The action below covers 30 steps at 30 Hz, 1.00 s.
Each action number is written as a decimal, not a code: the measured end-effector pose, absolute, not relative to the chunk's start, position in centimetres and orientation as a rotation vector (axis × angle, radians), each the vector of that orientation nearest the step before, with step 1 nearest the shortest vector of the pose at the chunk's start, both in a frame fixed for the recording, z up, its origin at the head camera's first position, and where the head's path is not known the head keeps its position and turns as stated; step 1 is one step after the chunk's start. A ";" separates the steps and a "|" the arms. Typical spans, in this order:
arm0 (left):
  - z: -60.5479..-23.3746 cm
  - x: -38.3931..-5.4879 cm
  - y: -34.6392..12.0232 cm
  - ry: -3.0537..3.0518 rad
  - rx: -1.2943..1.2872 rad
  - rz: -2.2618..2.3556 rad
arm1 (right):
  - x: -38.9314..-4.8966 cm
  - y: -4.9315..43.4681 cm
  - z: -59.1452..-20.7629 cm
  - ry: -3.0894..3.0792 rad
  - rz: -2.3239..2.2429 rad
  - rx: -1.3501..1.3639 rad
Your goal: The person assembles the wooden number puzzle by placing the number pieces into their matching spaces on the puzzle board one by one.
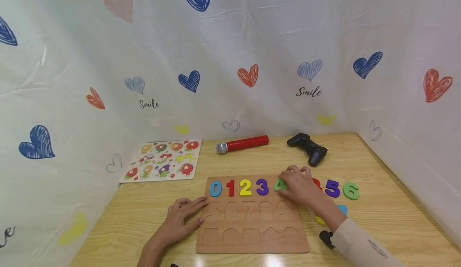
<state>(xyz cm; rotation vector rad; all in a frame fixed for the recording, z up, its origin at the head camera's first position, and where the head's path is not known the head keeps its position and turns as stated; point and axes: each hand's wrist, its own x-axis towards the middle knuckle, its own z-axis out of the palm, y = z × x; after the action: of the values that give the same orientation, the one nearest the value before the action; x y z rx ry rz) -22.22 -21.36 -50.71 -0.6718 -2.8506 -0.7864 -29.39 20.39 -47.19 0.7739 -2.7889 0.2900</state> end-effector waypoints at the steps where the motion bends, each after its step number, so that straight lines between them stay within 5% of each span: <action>1: -50.7 -22.2 -21.3 -2.855 -0.669 -0.786 | -29.2 20.5 -47.1 -2.790 0.296 0.768; 30: -51.2 -22.4 -21.5 -2.860 -0.665 -0.764 | -26.2 28.9 -47.5 -2.730 0.394 0.639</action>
<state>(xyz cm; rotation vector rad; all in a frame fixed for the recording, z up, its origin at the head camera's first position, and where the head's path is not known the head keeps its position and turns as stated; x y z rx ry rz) -22.38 -21.50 -51.17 -0.6649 -2.8603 -0.7643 -26.20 28.88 -47.49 0.6391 -2.7303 0.3941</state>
